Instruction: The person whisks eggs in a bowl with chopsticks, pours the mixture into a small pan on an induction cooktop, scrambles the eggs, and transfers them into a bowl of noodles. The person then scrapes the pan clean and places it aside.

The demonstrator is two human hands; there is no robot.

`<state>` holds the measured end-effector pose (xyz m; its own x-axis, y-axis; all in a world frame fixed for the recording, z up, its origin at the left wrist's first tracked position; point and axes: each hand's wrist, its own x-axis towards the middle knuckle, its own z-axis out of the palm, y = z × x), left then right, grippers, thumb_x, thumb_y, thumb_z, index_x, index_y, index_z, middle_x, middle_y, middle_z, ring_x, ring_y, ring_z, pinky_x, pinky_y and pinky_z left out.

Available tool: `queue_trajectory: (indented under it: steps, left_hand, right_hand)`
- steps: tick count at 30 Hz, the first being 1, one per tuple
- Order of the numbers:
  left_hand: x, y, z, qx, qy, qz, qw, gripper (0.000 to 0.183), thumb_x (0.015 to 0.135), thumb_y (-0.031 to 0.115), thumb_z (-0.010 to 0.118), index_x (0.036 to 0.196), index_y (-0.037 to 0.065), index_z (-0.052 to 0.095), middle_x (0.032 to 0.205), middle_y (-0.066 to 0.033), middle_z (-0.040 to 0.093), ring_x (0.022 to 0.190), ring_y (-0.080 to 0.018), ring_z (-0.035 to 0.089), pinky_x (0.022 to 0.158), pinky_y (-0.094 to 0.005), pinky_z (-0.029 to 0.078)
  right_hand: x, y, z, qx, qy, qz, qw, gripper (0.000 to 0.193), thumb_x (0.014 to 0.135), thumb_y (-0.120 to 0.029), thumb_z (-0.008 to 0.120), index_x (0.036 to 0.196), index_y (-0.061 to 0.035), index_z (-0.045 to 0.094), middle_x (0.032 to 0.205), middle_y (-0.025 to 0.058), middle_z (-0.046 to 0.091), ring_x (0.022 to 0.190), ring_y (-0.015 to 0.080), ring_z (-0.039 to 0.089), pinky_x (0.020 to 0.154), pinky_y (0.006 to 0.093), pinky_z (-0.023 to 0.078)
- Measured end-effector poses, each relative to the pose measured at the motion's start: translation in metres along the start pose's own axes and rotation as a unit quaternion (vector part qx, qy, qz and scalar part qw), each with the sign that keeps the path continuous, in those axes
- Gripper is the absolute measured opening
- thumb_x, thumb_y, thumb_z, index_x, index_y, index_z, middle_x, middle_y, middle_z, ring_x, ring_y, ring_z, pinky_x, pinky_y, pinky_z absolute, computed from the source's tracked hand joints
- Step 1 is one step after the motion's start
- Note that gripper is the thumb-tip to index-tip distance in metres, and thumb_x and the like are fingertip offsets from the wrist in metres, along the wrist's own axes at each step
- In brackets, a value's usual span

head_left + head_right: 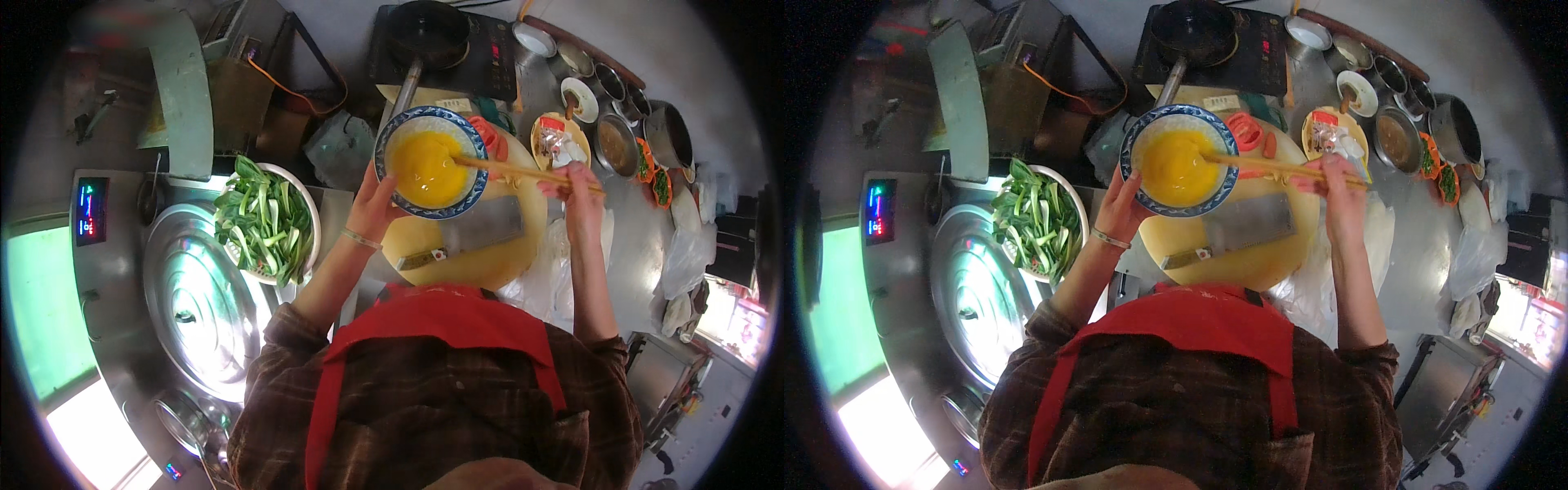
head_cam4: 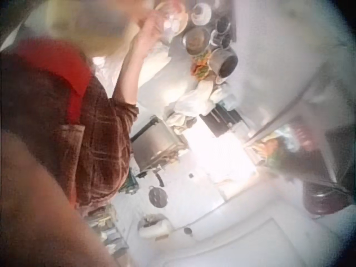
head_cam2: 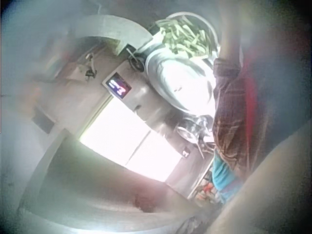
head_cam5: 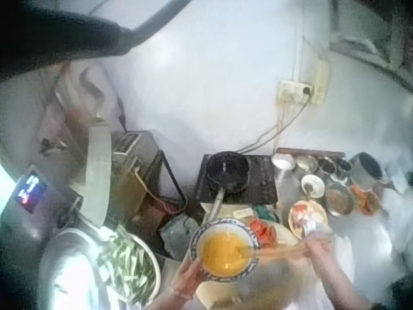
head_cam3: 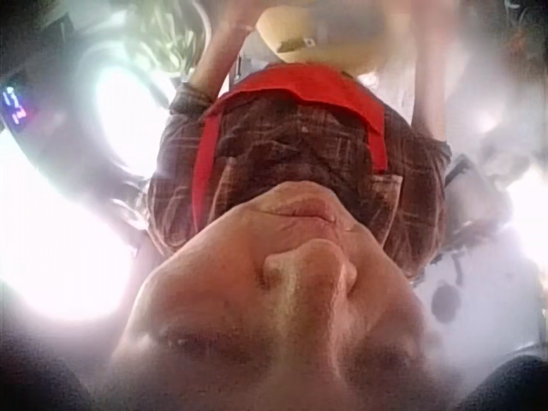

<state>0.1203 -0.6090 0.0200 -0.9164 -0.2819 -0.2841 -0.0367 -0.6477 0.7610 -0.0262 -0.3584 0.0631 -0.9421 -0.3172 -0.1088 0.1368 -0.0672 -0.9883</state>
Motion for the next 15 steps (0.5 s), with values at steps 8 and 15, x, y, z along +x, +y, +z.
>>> queue_trajectory:
  steps: [8, 15]
  left_hand:
    - [0.031, 0.016, -0.012, -0.013, 0.023, 0.009, 1.000, 0.043, 0.086, 0.018, 0.043, 0.125, 0.015, 0.027, 0.114, -0.0074, 0.044, 0.099, -0.0220, 0.050, 0.068, -0.0357, 0.051]
    - [0.047, 0.022, -0.018, -0.018, 0.025, -0.023, 0.999, 0.048, 0.085, 0.018, 0.045, 0.128, 0.016, 0.024, 0.116, -0.0060, 0.042, 0.103, -0.0182, 0.046, 0.065, -0.0301, 0.051]
  right_hand:
    - [0.027, 0.018, 0.014, 0.038, -0.056, 0.051, 0.996, 0.024, 0.086, -0.026, 0.044, 0.085, -0.0019, 0.050, 0.076, 0.0096, 0.056, 0.063, 0.0198, 0.060, 0.059, 0.0298, 0.049]
    - [0.056, 0.031, 0.017, 0.099, 0.007, 0.042, 0.994, 0.023, 0.086, -0.026, 0.044, 0.082, -0.0035, 0.051, 0.074, 0.0078, 0.055, 0.063, 0.0173, 0.057, 0.059, 0.0292, 0.050]
